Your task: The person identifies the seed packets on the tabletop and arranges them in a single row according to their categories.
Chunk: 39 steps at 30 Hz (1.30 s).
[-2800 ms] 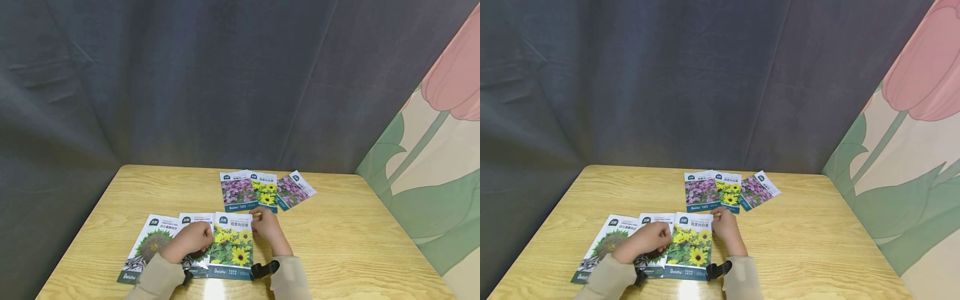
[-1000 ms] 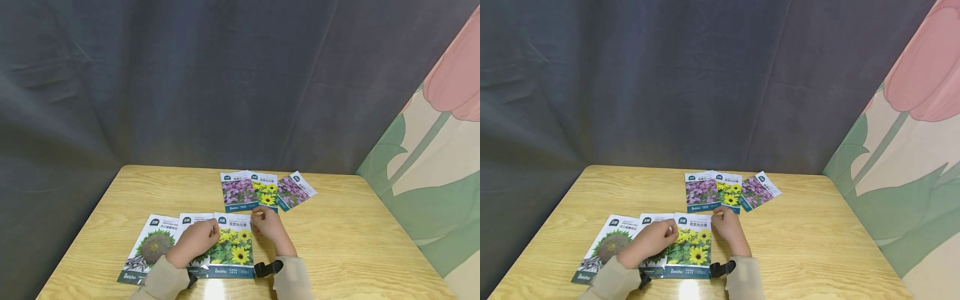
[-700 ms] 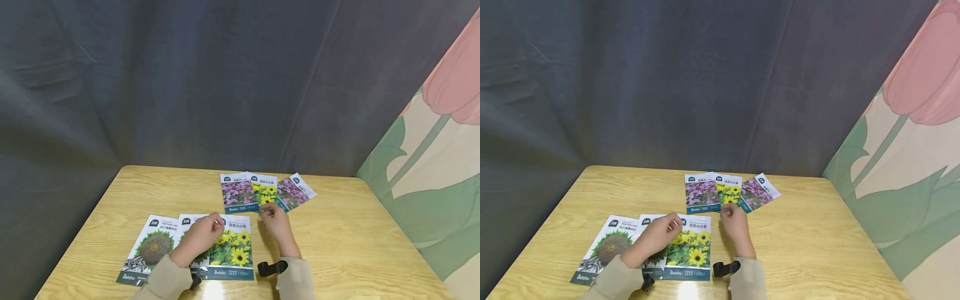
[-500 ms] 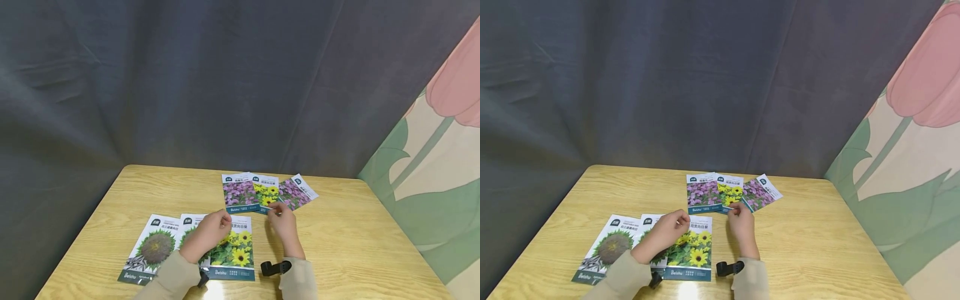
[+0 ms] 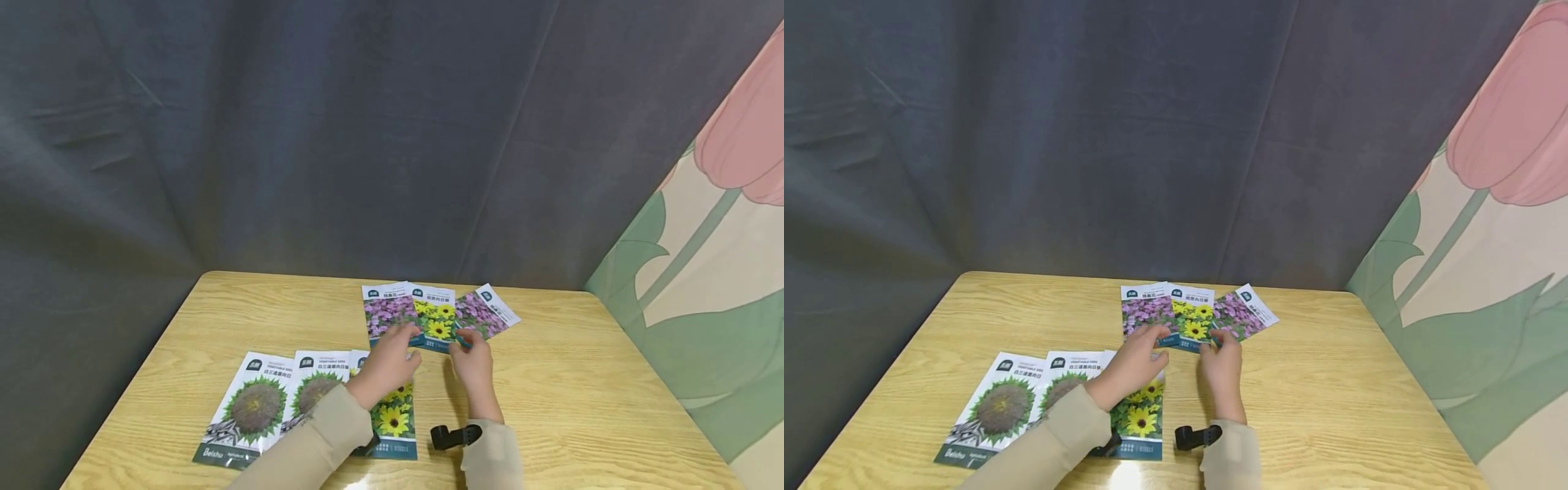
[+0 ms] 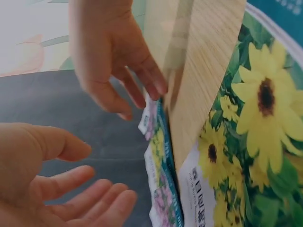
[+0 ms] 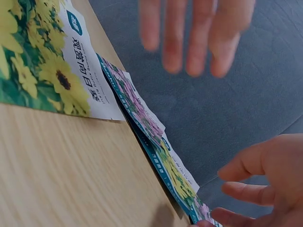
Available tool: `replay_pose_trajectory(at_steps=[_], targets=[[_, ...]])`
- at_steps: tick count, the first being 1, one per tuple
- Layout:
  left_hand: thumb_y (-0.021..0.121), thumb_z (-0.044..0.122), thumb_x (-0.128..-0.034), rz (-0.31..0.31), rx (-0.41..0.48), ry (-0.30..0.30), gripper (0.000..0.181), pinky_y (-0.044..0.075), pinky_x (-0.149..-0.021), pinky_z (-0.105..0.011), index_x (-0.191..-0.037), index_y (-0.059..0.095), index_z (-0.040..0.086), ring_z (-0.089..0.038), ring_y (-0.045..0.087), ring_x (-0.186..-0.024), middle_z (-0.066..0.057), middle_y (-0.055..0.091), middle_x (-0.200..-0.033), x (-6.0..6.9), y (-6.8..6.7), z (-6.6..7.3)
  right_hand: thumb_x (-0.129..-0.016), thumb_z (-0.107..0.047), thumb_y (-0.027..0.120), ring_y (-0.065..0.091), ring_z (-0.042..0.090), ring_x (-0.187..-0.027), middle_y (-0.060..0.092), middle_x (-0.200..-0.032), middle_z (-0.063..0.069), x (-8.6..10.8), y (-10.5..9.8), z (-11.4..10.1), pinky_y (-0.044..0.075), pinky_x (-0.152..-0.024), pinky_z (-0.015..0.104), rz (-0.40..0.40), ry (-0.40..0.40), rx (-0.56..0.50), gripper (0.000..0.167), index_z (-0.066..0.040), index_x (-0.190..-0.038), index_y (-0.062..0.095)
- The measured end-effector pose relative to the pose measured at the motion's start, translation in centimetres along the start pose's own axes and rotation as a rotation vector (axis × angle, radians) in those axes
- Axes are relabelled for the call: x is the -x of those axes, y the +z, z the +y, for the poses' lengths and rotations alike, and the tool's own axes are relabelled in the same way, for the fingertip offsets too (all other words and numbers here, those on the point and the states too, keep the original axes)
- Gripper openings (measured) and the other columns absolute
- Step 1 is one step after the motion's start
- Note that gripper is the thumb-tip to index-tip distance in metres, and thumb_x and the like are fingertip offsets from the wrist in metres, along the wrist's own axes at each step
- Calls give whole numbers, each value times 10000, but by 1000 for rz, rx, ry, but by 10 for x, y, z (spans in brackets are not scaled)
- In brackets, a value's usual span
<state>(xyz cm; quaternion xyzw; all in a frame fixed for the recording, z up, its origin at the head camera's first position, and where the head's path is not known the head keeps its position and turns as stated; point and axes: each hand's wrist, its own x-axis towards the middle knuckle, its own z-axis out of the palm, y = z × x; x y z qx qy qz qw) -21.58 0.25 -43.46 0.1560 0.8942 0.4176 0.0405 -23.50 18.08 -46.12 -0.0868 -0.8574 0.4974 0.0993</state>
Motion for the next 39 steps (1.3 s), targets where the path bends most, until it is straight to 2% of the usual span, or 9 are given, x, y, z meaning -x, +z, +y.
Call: replay_pose_trajectory(at_steps=[3,5,10,16,19,25,28,33,39], targets=[[572,131,-1030,2,-14,22,441,537,-888,-388,-1459,494,69,-283,621,-1104,-161,454,-1497,-12,7,2,-951,-16,543,562,506,-1198,526,-1350,363,-2,1,3,501,-970,575,-8,23,-3,391,120,-1318,534],[575,120,-1025,-2,-12,28,443,502,-1013,-423,-1457,498,61,-304,541,-1274,-169,452,-1497,-21,13,2,-954,-23,542,557,500,-1209,527,-1359,353,-3,1,5,500,-972,566,-6,39,-12,398,114,-1327,530],[588,63,-1001,-14,-1,27,424,462,-1071,-474,-1419,534,29,-337,504,-1330,-183,489,-1464,-39,27,1,-935,-18,543,574,485,-1183,544,-1339,344,-5,3,6,532,-908,488,23,55,-39,397,114,-1310,550],[610,32,-973,-25,-245,96,408,509,-1017,-385,-1378,568,-4,-310,582,-1237,-190,579,-1347,-52,43,3,-921,3,546,605,446,-1102,562,-1274,346,-7,1,9,515,-778,313,56,61,-87,371,130,-1269,573],[628,43,-961,-44,-348,132,412,512,-1013,-364,-1362,579,-35,-310,597,-1220,-201,597,-1323,-54,48,5,-919,16,559,597,424,-1091,577,-1246,342,-7,3,11,493,-789,295,65,61,-106,350,137,-1246,581],[619,70,-968,-89,-422,132,364,496,-1035,-363,-1308,622,-61,-325,593,-1227,-205,605,-1330,-54,54,10,-941,21,564,584,412,-1109,587,-1241,341,-7,4,11,512,-787,279,74,84,-164,323,142,-1239,592],[616,74,-974,-103,-427,121,310,498,-1031,-365,-1256,657,-48,-326,589,-1221,-193,609,-1318,-53,54,9,-961,34,527,614,353,-1052,562,-1263,350,-6,6,11,540,-755,231,55,130,-276,339,158,-1274,568],[608,80,-980,-114,-420,127,273,503,-1023,-362,-1216,685,-34,-309,590,-1216,-179,617,-1299,-50,53,4,-982,76,490,662,156,-872,547,-1254,364,-6,8,13,574,-754,195,25,208,-493,362,207,-1318,505],[607,89,-992,-143,-416,126,320,515,-1004,-359,-1284,647,-37,-290,610,-1190,-174,617,-1289,-47,51,2,-990,83,502,668,76,-792,574,-1232,364,-8,9,16,574,-744,187,18,245,-636,391,226,-1351,459]])
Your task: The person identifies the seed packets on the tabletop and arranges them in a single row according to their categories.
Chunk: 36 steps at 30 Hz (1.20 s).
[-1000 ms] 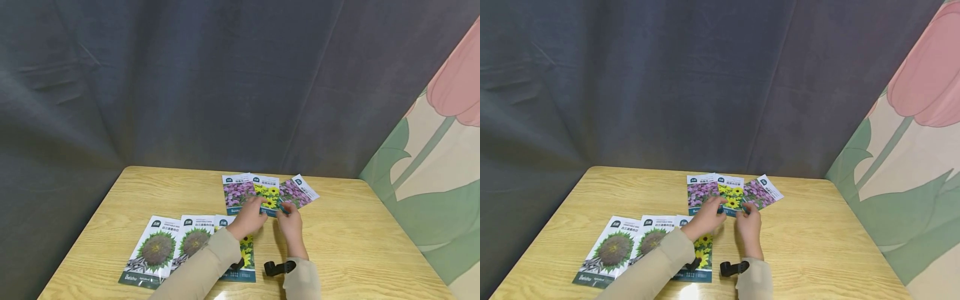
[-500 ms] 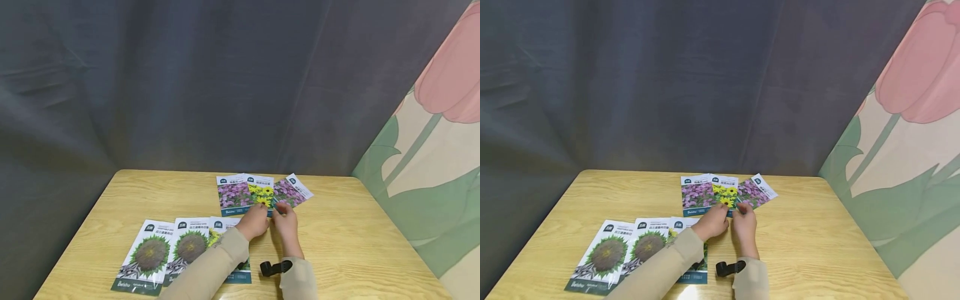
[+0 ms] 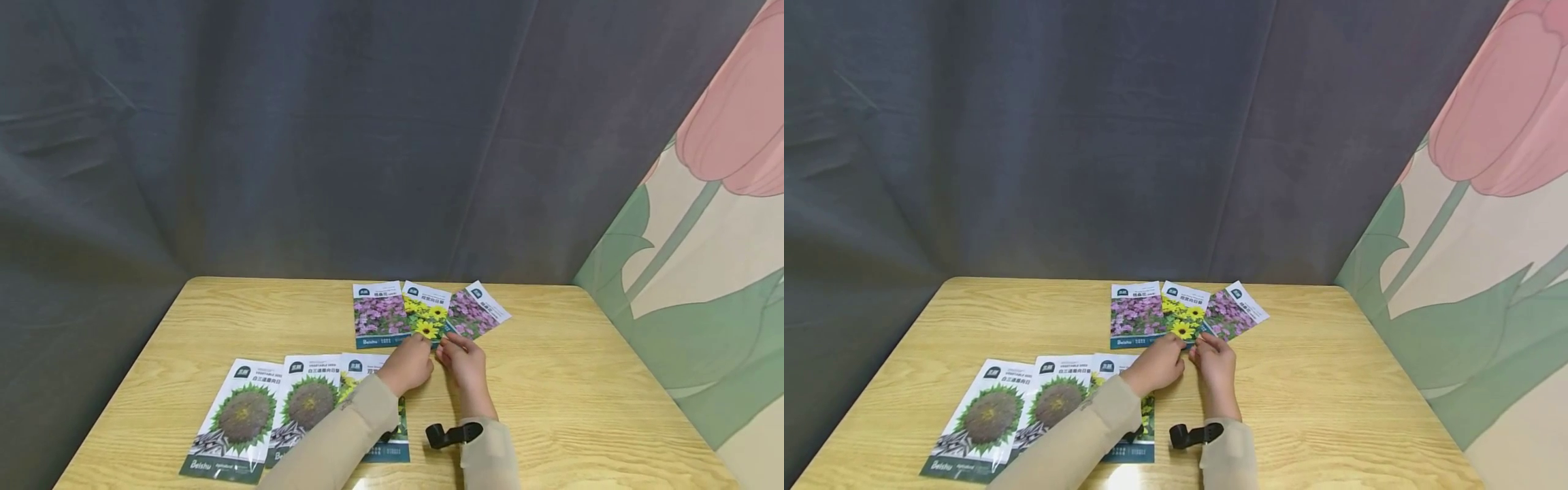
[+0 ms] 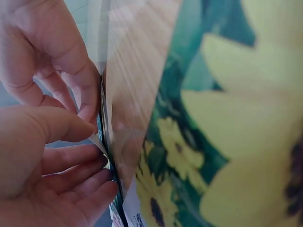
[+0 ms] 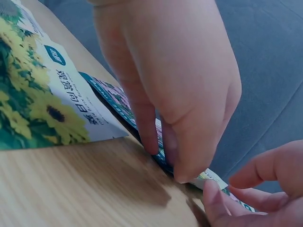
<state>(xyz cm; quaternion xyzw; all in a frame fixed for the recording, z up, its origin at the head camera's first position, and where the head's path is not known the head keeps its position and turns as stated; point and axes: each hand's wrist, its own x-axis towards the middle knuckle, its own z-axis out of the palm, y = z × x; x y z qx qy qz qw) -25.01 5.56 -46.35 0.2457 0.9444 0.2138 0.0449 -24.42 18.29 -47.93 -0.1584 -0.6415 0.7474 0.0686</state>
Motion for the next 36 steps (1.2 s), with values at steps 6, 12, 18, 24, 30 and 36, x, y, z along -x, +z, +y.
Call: replay_pose_trajectory(at_steps=[6,12,18,24,30,36], targets=[[594,64,-995,-6,36,-2,298,527,-984,-363,-1267,652,-43,-300,617,-1178,-179,617,-1289,4,-2,2,-1006,49,512,660,71,-772,613,-1187,281,1,-1,-1,571,-725,182,-10,30,-21,400,200,-1372,455],[591,62,-997,-10,51,-4,290,526,-980,-362,-1261,653,-43,-295,613,-1168,-176,616,-1270,3,1,-1,-1009,46,488,665,67,-775,601,-1184,265,1,1,-1,572,-739,181,-18,49,-32,411,211,-1383,438],[583,75,-1010,-23,66,-20,264,544,-938,-358,-1243,665,-16,-266,630,-1121,-154,623,-1236,4,2,-5,-1000,48,513,651,59,-743,666,-1083,221,4,3,-2,567,-702,171,-31,57,-5,410,228,-1364,452],[546,76,-1029,-2,65,-12,258,551,-912,-337,-1240,683,18,-236,644,-1081,-123,640,-1196,5,2,-5,-989,44,543,637,38,-758,609,-1183,372,7,8,-1,550,-682,162,-26,-17,122,382,232,-1319,503],[544,63,-1025,29,72,7,225,553,-890,-325,-1160,722,43,-212,655,-1020,-97,666,-1115,8,0,-3,-1007,26,532,639,57,-782,589,-1227,398,8,11,2,541,-670,170,0,-70,224,334,200,-1291,563],[534,46,-1029,20,119,18,258,536,-966,-318,-1200,726,34,-226,640,-1144,-107,674,-1205,12,-1,-2,-1001,5,575,622,56,-721,661,-1118,317,6,10,6,522,-620,172,66,-75,282,270,165,-1206,646]])
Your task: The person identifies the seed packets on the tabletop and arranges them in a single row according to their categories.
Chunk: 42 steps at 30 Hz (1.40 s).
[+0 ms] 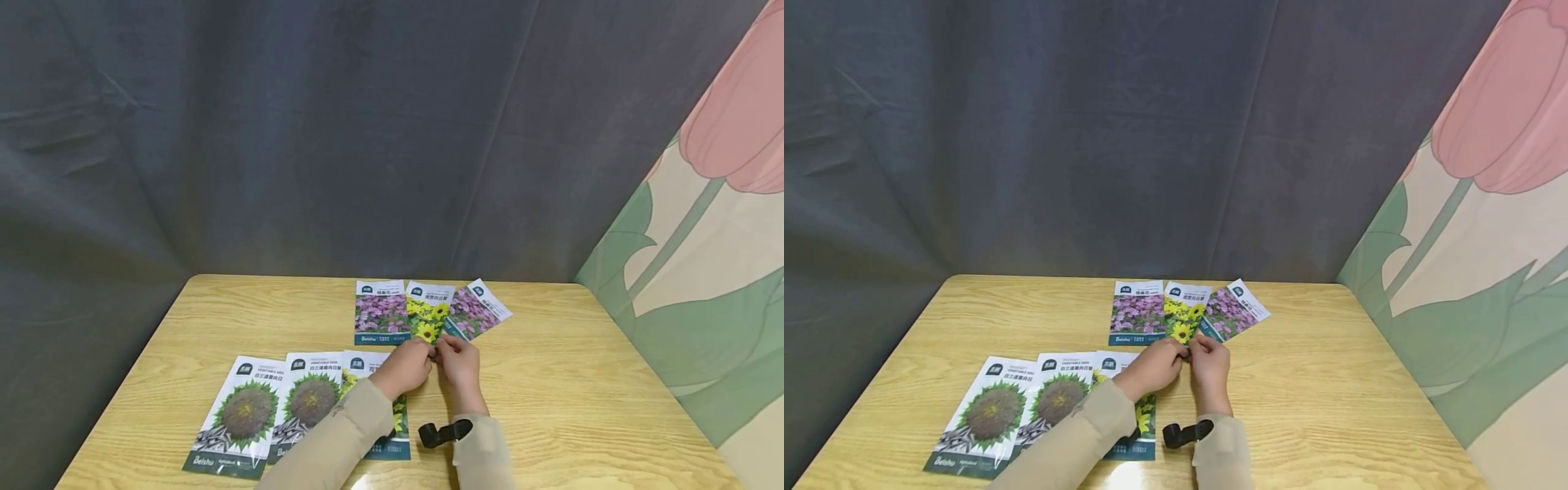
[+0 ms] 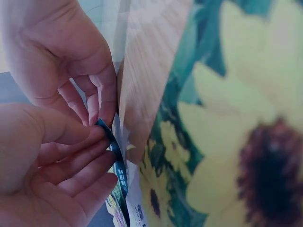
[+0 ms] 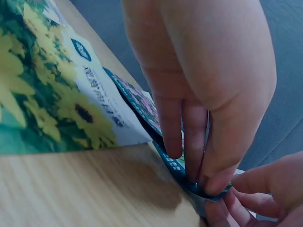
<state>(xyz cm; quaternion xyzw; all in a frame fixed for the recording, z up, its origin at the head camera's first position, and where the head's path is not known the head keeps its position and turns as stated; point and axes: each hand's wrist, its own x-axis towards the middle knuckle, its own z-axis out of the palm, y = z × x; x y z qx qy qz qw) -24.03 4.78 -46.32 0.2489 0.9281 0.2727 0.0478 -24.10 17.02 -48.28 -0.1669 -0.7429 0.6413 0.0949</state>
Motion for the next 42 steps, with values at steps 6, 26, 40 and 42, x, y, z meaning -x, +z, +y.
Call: replay_pose_trajectory(at_steps=[6,26,40,42], targets=[[551,23,-1006,9,24,18,267,531,-969,-299,-1200,734,43,-220,637,-1157,-102,676,-1204,2,2,-2,-955,26,617,607,47,-643,720,-917,220,-2,-2,5,506,-571,169,35,-62,111,215,143,-1116,696],[513,124,-1051,95,318,-170,422,468,-1064,-489,-1457,504,12,-362,507,-1335,-224,423,-1510,5,-6,-16,-901,-38,602,534,78,-632,585,-761,47,-3,-42,-31,519,-535,171,143,-67,139,194,95,-1007,694],[544,95,-1028,285,702,-274,383,542,-716,-365,-1391,540,-27,-267,669,-950,-154,631,-1159,12,-18,-40,-913,20,574,539,141,-764,562,-873,74,5,-53,-49,543,-617,220,-124,-57,199,197,90,-1090,625],[537,117,-1039,289,758,-296,362,544,-709,-353,-1373,553,-24,-215,653,-872,-142,628,-1135,15,-20,-42,-903,27,576,547,156,-757,568,-874,82,5,-53,-49,546,-616,239,-156,-68,217,194,93,-1079,626]])
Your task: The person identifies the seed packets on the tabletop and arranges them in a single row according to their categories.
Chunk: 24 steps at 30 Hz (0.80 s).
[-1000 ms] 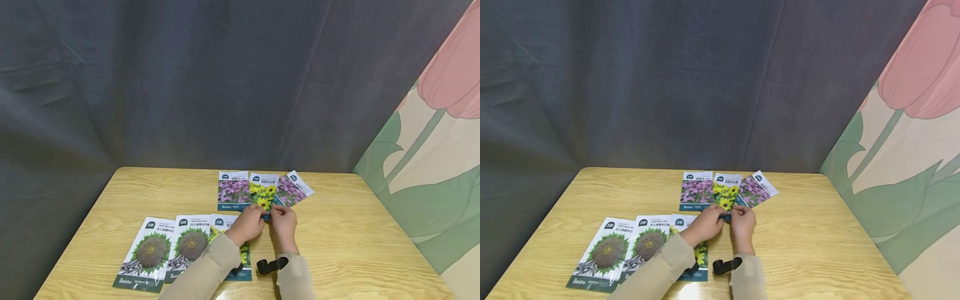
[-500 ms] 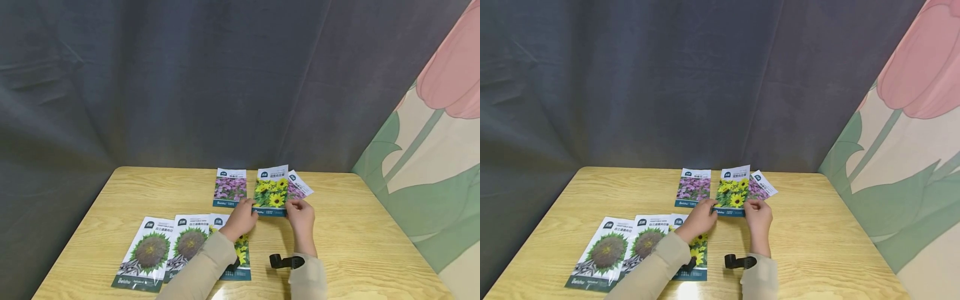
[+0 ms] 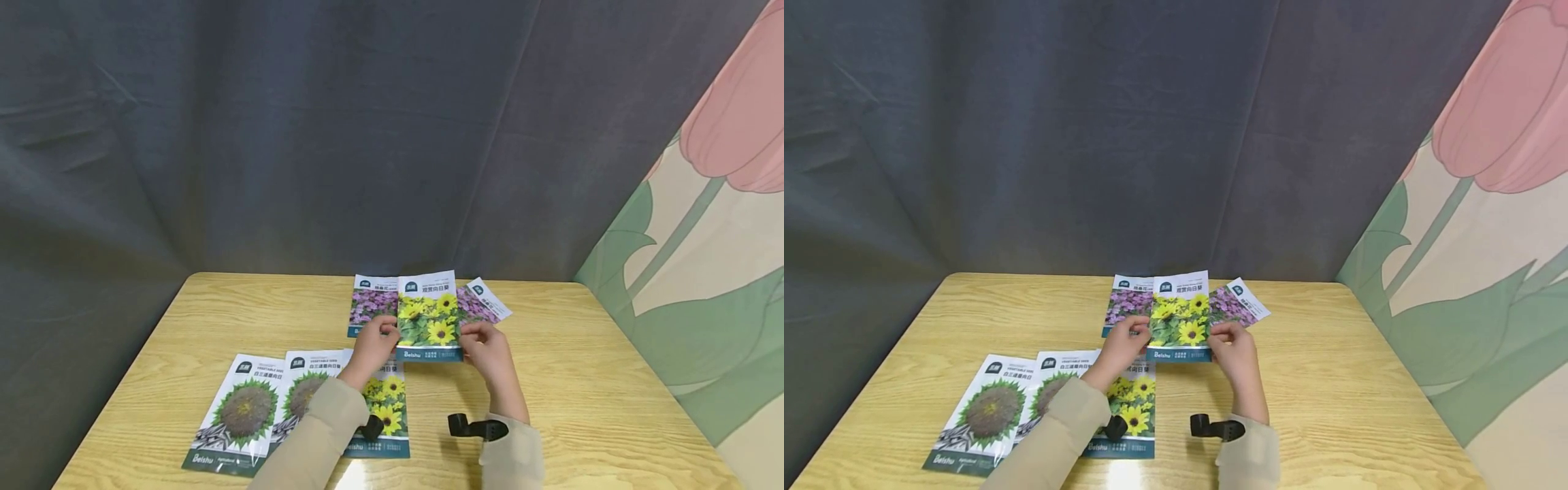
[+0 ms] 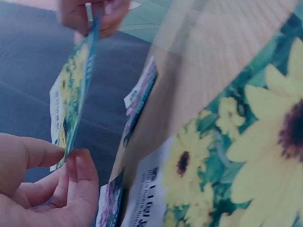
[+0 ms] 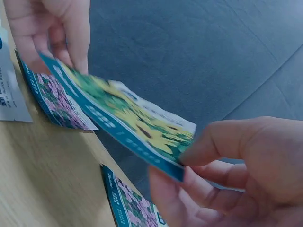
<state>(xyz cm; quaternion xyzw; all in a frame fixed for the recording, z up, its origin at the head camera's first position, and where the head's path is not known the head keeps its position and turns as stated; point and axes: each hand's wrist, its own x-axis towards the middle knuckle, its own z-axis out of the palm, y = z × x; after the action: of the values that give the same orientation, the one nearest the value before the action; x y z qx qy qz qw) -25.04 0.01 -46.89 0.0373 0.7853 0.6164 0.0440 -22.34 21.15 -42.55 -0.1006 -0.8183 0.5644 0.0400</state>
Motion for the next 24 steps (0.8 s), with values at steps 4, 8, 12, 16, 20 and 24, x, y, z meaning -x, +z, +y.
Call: replay_pose_trajectory(at_steps=[4,8,12,16,20,24], targets=[[543,143,-1046,9,88,-13,326,584,-747,-350,-1317,575,-35,-160,617,-773,-150,637,-1107,2,-7,2,-884,39,577,554,172,-732,571,-863,90,1,-2,1,566,-626,297,-81,-7,27,190,94,-1062,616],[536,156,-1053,15,142,-10,312,589,-749,-364,-1294,579,-37,-173,603,-755,-164,655,-1090,7,-14,5,-894,44,590,572,197,-729,555,-861,100,4,-6,4,598,-666,374,-196,12,41,178,91,-1065,597],[542,152,-1053,10,156,-9,296,592,-760,-355,-1280,591,-31,-185,612,-791,-152,655,-1078,13,-20,7,-926,44,598,601,224,-735,537,-854,105,7,-9,4,614,-695,418,-310,18,39,146,92,-1062,582],[553,139,-1052,-14,163,-8,276,599,-747,-350,-1257,597,-41,-187,615,-790,-143,648,-1031,22,-23,8,-934,41,601,618,236,-739,567,-863,117,8,-12,4,615,-714,443,-340,-2,32,180,103,-1102,579],[562,135,-1048,-36,163,-3,283,601,-734,-353,-1253,595,-58,-182,616,-790,-143,636,-1021,31,-24,7,-947,55,595,652,237,-743,618,-896,155,7,-13,4,620,-736,458,-321,-9,22,248,115,-1185,569],[563,137,-1048,-78,176,-10,286,595,-731,-416,-1255,589,-59,-186,594,-783,-148,625,-1034,38,-23,6,-946,67,586,662,228,-758,629,-922,170,7,-13,3,623,-743,440,-282,1,32,321,111,-1263,558]])
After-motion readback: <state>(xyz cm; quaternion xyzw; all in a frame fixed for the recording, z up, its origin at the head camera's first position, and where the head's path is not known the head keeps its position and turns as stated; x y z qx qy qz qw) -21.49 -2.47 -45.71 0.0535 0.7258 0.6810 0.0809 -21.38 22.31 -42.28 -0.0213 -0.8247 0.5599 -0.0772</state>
